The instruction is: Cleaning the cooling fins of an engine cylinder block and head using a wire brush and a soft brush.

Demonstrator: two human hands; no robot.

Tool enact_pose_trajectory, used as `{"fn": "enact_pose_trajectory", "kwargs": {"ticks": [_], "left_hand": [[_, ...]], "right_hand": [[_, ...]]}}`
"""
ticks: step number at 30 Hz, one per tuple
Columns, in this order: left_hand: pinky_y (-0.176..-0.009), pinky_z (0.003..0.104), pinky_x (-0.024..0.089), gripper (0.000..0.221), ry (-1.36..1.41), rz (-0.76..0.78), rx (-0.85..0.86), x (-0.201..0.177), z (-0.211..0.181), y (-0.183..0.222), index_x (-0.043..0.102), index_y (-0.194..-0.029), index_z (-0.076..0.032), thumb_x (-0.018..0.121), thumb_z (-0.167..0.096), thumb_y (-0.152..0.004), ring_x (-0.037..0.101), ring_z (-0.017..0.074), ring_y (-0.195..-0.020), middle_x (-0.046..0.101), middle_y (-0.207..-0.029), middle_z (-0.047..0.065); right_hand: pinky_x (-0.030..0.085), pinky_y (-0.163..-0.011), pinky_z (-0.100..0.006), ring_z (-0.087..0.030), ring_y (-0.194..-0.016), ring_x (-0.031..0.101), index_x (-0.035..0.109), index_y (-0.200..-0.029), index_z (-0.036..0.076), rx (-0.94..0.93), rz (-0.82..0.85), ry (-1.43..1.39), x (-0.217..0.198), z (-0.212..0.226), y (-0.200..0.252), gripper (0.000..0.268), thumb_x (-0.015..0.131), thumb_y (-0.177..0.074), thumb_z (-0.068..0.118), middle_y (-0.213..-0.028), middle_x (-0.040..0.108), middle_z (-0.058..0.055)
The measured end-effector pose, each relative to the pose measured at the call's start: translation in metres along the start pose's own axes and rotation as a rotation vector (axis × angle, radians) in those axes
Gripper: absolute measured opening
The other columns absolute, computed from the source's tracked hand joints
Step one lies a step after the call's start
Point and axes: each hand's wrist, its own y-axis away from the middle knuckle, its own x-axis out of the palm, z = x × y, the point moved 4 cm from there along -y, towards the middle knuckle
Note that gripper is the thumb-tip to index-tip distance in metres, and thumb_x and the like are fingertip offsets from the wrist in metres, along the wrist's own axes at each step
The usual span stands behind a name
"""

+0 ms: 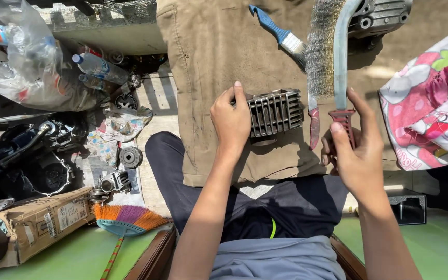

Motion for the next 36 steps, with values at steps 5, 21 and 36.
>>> {"fn": "enact_pose_trajectory", "kwargs": {"ticks": [5,21,36], "left_hand": [[-0.057,0.037,0.046,0.044,0.005,0.034,-0.026,0.001,-0.002,-0.002,0.059,-0.069,0.004,0.05,-0.026,-0.101,0.05,0.0204,-0.056,0.059,-0.063,0.011],[-0.066,0.038,0.049,0.035,0.058,-0.043,0.088,-0.002,0.001,0.008,0.062,-0.076,0.004,0.051,-0.019,-0.101,0.056,0.0255,-0.066,0.064,-0.074,0.013],[-0.056,0.041,0.048,0.041,-0.055,0.136,-0.009,0.002,-0.011,-0.022,0.067,-0.072,0.003,0.052,-0.026,-0.097,0.057,0.0279,-0.05,0.067,-0.063,0.016]], "right_hand": [[0.046,-0.053,-0.032,-0.019,-0.059,0.061,0.057,-0.146,-0.006,-0.136,-0.062,0.579,-0.004,0.05,0.041,0.053,0.064,-0.094,-0.007,-0.093,0.072,-0.014],[0.049,-0.047,-0.055,-0.043,-0.054,0.067,0.06,-0.139,0.007,-0.26,0.064,0.871,0.053,0.052,-0.036,0.042,0.061,-0.097,0.006,-0.075,0.073,-0.022],[0.047,-0.065,-0.029,-0.019,-0.07,0.055,0.039,-0.144,-0.011,-0.251,-0.217,0.435,0.002,0.007,0.082,0.046,0.052,-0.1,-0.011,-0.107,0.064,-0.021]]}}
